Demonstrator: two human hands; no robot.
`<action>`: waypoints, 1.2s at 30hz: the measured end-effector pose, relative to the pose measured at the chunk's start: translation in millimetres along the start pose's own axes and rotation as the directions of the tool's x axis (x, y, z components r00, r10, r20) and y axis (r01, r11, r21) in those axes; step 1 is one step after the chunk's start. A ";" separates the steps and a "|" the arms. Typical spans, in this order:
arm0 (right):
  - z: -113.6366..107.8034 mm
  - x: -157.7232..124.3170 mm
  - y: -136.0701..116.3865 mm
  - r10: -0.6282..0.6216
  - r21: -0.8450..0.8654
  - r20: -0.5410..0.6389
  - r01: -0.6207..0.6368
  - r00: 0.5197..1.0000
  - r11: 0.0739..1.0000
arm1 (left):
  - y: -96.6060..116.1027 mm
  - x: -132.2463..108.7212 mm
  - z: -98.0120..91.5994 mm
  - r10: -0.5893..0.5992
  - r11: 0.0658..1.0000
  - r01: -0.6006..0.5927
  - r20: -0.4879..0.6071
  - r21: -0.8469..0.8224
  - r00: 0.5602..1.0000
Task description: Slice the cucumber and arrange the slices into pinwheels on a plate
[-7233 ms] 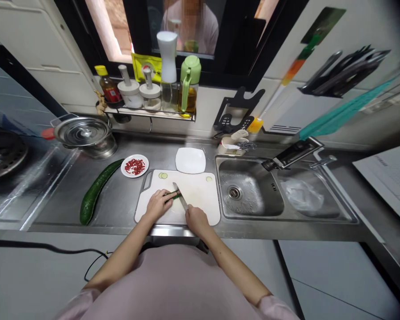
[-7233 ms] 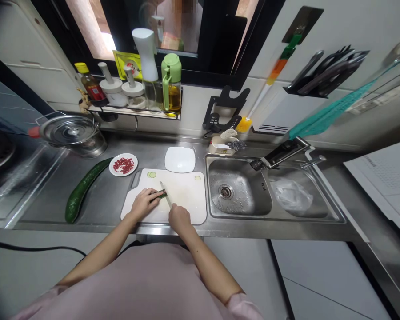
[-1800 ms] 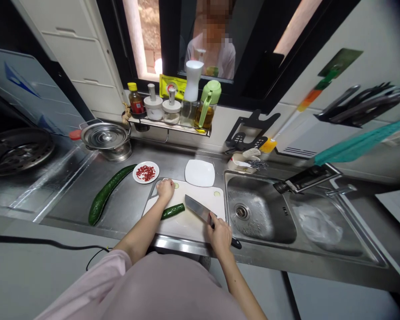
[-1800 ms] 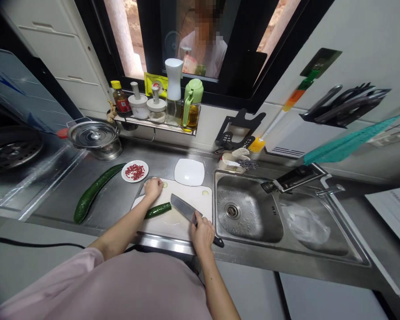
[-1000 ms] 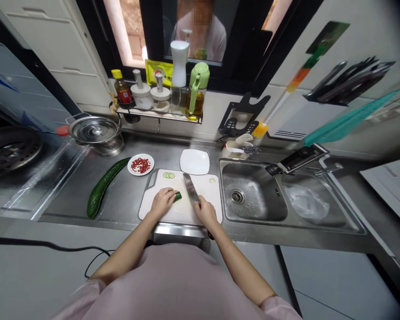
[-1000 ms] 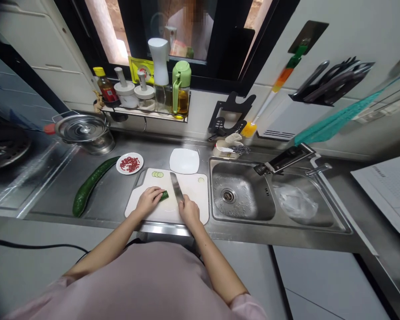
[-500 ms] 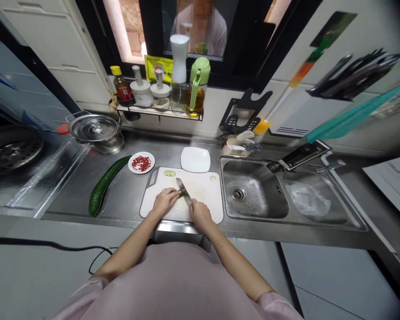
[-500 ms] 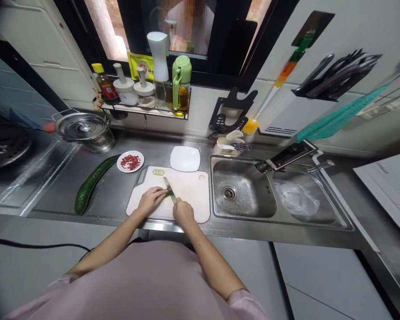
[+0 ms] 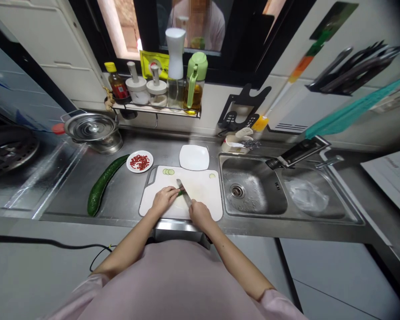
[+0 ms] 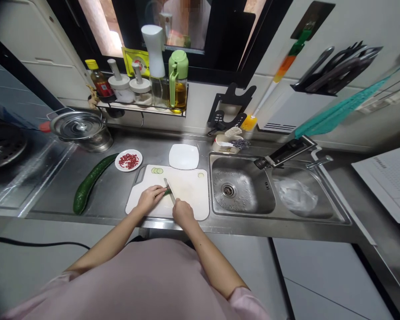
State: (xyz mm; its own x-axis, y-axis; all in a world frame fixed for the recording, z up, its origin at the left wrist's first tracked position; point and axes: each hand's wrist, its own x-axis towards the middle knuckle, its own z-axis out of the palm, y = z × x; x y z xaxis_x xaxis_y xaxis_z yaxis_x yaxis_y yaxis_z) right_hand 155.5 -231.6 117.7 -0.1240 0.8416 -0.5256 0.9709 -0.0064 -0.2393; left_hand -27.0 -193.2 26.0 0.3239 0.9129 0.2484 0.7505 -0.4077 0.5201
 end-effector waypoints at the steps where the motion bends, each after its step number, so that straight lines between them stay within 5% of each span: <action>1: -0.1 -1.3 0.8 -0.001 0.000 0.006 0.001 1.000 1.000 | 0.3 0.2 -0.5 -0.002 1.000 0.002 0.002 -0.002 1.000; 36: 2.7 12.5 -4.7 -0.008 -0.022 0.042 0.009 0.999 1.000 | -2.4 3.7 0.8 0.005 0.999 -0.005 0.025 -0.034 1.000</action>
State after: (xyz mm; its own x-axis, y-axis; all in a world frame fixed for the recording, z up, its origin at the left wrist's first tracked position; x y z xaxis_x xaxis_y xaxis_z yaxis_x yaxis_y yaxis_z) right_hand 148.8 -222.5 110.1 -0.1400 0.8183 -0.5575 0.9740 0.0126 -0.2261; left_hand -27.2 -188.8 25.0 0.3422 0.9109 0.2308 0.7292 -0.4123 0.5462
